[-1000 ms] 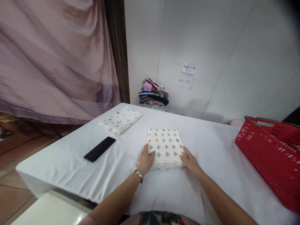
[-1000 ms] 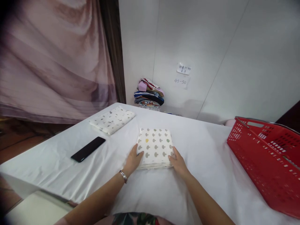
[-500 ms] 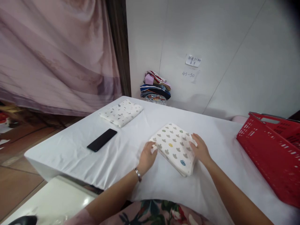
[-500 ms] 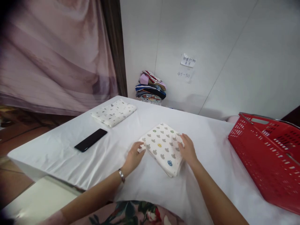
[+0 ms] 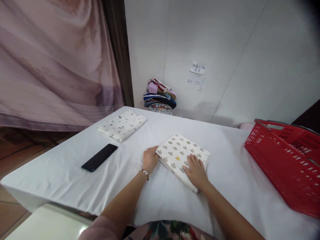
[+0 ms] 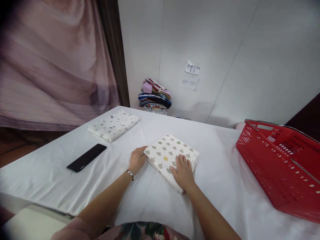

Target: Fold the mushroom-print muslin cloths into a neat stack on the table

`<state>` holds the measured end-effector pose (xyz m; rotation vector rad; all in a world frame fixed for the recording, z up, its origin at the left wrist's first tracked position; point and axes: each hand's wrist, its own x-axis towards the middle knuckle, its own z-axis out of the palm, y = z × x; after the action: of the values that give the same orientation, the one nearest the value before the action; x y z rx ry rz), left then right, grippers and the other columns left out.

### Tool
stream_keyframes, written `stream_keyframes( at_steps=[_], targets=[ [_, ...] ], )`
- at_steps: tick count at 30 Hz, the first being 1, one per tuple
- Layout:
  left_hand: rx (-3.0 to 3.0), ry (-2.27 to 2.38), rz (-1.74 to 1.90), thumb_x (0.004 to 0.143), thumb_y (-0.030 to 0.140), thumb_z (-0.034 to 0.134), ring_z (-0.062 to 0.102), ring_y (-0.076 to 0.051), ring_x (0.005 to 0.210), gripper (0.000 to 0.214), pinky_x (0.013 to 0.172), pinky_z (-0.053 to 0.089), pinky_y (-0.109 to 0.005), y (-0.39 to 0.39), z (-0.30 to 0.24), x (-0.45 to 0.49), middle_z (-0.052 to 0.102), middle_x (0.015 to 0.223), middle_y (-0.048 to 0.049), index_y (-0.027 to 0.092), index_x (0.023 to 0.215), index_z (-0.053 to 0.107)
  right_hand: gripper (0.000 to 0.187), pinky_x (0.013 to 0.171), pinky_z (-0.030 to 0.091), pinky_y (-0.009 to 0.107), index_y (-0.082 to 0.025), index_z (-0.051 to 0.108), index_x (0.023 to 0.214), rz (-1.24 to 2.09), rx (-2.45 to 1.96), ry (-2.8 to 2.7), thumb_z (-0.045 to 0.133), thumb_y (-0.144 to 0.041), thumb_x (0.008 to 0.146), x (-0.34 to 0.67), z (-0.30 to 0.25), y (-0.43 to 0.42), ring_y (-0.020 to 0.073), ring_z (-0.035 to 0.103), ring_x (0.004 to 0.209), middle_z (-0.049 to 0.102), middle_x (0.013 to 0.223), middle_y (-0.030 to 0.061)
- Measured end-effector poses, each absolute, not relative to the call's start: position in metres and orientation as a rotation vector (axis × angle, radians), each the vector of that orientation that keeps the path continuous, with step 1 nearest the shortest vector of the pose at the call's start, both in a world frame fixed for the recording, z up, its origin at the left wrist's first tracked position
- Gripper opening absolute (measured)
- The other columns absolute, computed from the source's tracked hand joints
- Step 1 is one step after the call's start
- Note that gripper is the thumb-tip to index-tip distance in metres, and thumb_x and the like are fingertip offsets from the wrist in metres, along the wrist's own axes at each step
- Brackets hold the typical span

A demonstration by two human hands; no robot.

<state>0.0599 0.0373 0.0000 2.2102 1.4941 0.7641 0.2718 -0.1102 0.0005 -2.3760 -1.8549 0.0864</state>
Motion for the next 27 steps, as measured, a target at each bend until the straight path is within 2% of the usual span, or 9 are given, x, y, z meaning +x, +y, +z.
stream_keyframes(
  at_steps=[8,11,15,19,22,27],
  targets=[
    [2.139,1.422,0.654,0.074,0.013,0.047,0.058,-0.021,0.102,0.041,0.091,0.04,-0.033,0.042,0.0,0.049,0.067,0.103,-0.0035,0.024,0.111,0.061,0.067,0.111,0.009,0.043,-0.012,0.03,0.142,0.182,-2.372,-1.818,0.029,-0.053,0.089,0.271,0.0,-0.111,0.0268,0.011,0.139,0.02,0.151,0.0111],
    [2.012,1.373,0.688,0.074,0.011,0.047,0.059,-0.018,0.103,0.044,0.09,0.044,-0.031,0.042,0.01,0.049,0.065,0.112,-0.0034,0.022,0.116,0.059,0.066,0.111,0.01,0.043,-0.014,0.032,0.141,0.249,-2.368,-1.811,0.029,-0.054,0.088,0.272,0.007,-0.103,0.0262,0.011,0.139,0.02,0.151,0.0105],
    [2.155,1.299,0.887,0.078,0.011,0.046,0.047,-0.019,0.121,0.044,0.104,0.036,-0.035,0.036,0.026,0.069,0.054,0.129,-0.0049,0.02,0.12,0.056,0.065,0.111,0.007,0.042,-0.013,0.029,0.142,0.126,-2.349,-1.757,0.029,-0.052,0.089,0.278,0.028,-0.073,0.0243,0.007,0.14,0.017,0.152,0.0101],
    [2.515,1.198,0.764,0.084,0.032,0.05,0.032,-0.026,0.132,0.043,0.11,0.022,-0.047,0.027,0.023,0.094,0.043,0.14,-0.0084,0.019,0.125,0.051,0.066,0.111,0.005,0.044,-0.01,0.026,0.142,0.058,-2.433,-1.66,0.028,-0.051,0.09,0.299,0.032,-0.047,0.0258,0.006,0.14,0.015,0.152,0.0125],
    [2.624,1.222,0.628,0.086,0.038,0.046,0.032,-0.028,0.132,0.046,0.109,0.022,-0.048,0.025,0.008,0.097,0.042,0.14,-0.0103,0.017,0.127,0.049,0.067,0.109,0.01,0.047,-0.009,0.027,0.142,0.138,-2.512,-1.631,0.026,-0.051,0.09,0.316,0.017,-0.045,0.0286,0.012,0.138,0.019,0.15,0.0135],
    [2.642,1.222,0.693,0.088,0.038,0.042,0.034,-0.028,0.131,0.045,0.108,0.023,-0.047,0.025,-0.004,0.092,0.042,0.14,-0.0097,0.019,0.128,0.048,0.067,0.109,0.011,0.046,-0.011,0.027,0.142,0.127,-2.531,-1.634,0.025,-0.054,0.09,0.324,0.001,-0.049,0.0282,0.013,0.138,0.02,0.151,0.0119]
  ],
)
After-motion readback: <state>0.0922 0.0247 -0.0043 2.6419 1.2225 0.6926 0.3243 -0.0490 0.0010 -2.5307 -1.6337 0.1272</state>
